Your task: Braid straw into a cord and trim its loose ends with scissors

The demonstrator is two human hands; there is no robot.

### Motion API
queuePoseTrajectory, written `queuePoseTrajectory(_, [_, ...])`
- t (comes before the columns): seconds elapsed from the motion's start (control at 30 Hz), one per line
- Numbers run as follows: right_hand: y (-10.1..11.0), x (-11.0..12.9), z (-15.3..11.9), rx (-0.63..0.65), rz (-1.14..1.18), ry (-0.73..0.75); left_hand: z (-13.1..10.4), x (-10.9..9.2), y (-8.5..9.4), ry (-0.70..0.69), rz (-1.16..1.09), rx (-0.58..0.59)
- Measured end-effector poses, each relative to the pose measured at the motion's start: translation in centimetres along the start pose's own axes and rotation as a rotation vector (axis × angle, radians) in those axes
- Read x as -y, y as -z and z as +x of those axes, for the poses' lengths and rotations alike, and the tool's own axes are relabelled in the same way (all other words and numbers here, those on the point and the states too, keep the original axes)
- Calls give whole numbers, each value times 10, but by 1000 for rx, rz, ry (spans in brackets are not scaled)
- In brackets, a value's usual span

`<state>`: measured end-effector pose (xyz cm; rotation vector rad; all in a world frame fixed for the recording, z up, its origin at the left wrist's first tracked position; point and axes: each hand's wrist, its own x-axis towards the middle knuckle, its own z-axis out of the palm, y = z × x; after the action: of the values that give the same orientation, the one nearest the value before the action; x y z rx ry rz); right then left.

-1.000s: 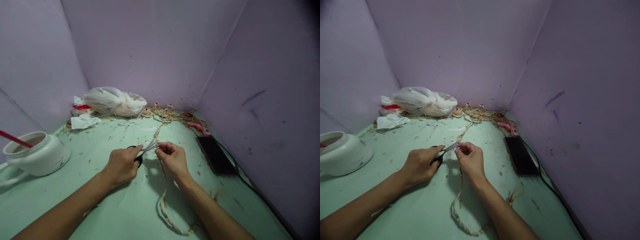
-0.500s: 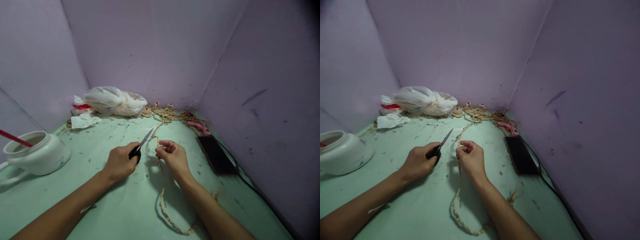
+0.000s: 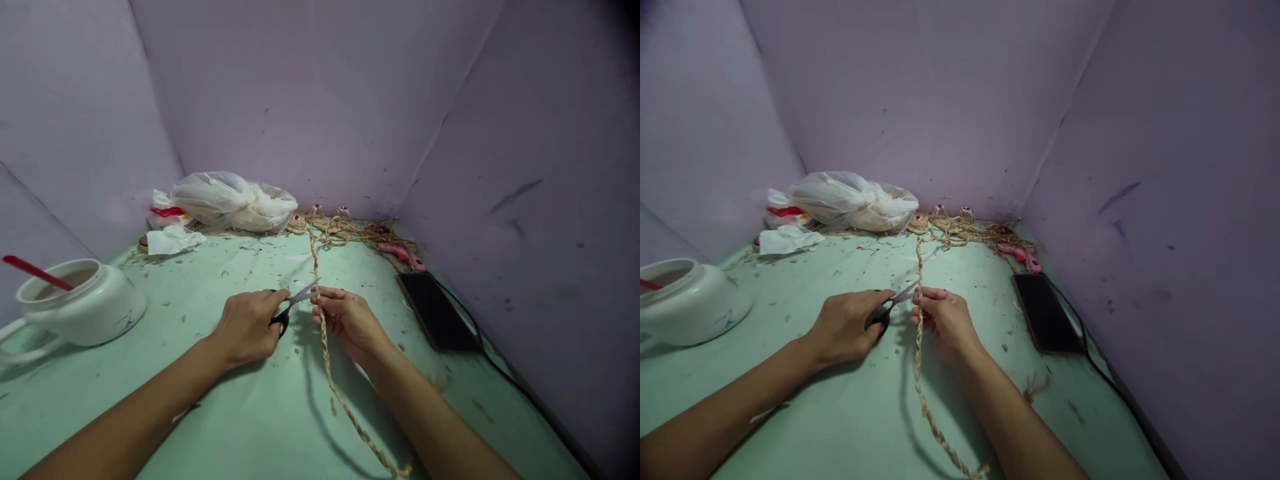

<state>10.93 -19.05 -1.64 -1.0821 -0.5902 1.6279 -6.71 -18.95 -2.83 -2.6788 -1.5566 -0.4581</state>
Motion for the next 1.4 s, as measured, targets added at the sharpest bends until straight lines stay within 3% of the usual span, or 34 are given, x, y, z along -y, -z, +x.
queuePoseTrajectory(0.47, [-5, -1, -7, 8, -107, 64, 2, 5, 0, -34, 116, 6])
queuePoseTrajectory(0.97, [-8, -3, -9, -1, -152, 69, 0, 2, 2, -31, -24, 115])
queuePoseTrajectory(1.1, [-6, -2, -8, 0, -108, 58, 1, 7, 1, -11, -170, 38])
queuePoseTrajectory(1.27, [-3, -3, -3, 78, -28, 13, 8, 9, -2, 247, -642, -216])
queuePoseTrajectory(1.33, [-3, -3, -2, 121, -4, -5, 9, 7, -2, 303, -788, -216])
queuePoseTrajectory(1.4, [-2, -4, -1, 149, 14, -3, 9, 5, -1, 296, -796, -187])
